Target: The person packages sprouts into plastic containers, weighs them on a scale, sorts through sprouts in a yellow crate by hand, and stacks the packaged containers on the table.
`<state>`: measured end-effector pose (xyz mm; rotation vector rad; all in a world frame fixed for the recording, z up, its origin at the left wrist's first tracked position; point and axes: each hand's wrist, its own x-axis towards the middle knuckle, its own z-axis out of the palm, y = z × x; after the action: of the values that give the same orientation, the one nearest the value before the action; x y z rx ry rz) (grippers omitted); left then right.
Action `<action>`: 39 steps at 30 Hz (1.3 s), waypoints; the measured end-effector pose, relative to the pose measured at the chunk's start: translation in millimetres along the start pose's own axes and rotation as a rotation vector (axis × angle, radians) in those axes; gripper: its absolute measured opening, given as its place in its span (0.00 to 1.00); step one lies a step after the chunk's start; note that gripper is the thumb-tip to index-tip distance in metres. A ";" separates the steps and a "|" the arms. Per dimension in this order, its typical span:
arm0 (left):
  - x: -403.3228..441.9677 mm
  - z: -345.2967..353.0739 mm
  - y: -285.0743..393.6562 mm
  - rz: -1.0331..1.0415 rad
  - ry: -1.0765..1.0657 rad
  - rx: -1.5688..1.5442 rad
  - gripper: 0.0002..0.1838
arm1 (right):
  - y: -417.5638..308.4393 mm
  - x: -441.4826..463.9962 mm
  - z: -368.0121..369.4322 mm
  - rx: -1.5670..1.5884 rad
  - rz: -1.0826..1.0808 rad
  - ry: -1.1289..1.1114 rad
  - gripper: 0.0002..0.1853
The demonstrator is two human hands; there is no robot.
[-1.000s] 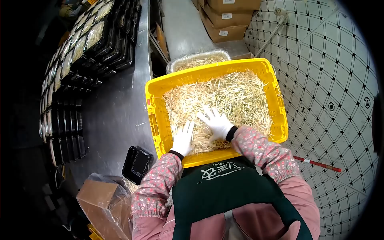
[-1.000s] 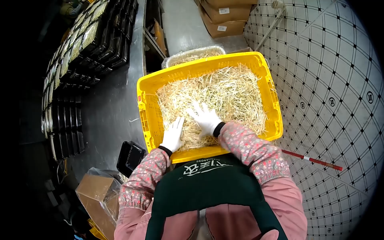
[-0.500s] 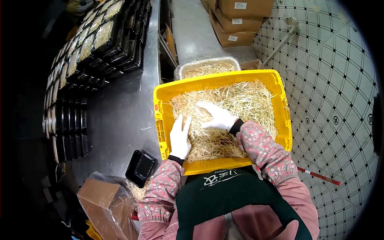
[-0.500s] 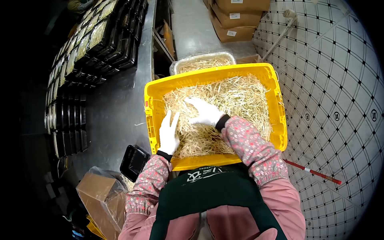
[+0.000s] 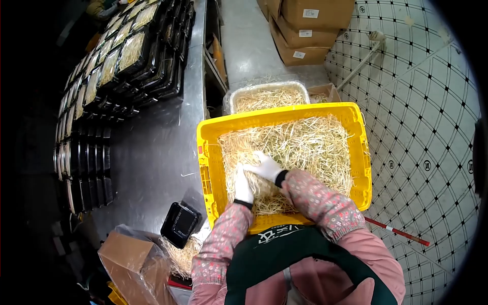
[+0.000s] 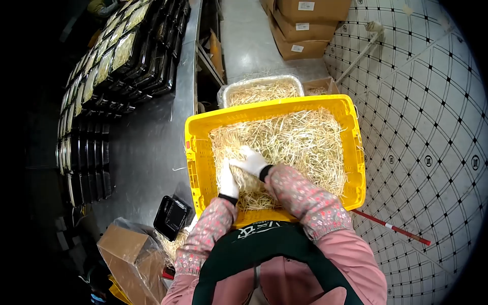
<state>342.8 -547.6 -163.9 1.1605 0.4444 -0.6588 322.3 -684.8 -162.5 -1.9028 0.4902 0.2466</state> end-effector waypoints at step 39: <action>-3.3 -38.7 8.6 -0.069 0.166 0.201 0.24 | 52.7 -32.7 0.0 -0.286 -0.090 0.476 0.38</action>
<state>346.7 -508.4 -169.3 1.4017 0.5706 -0.6806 269.6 -694.1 -193.8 -2.2653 0.7119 -0.2145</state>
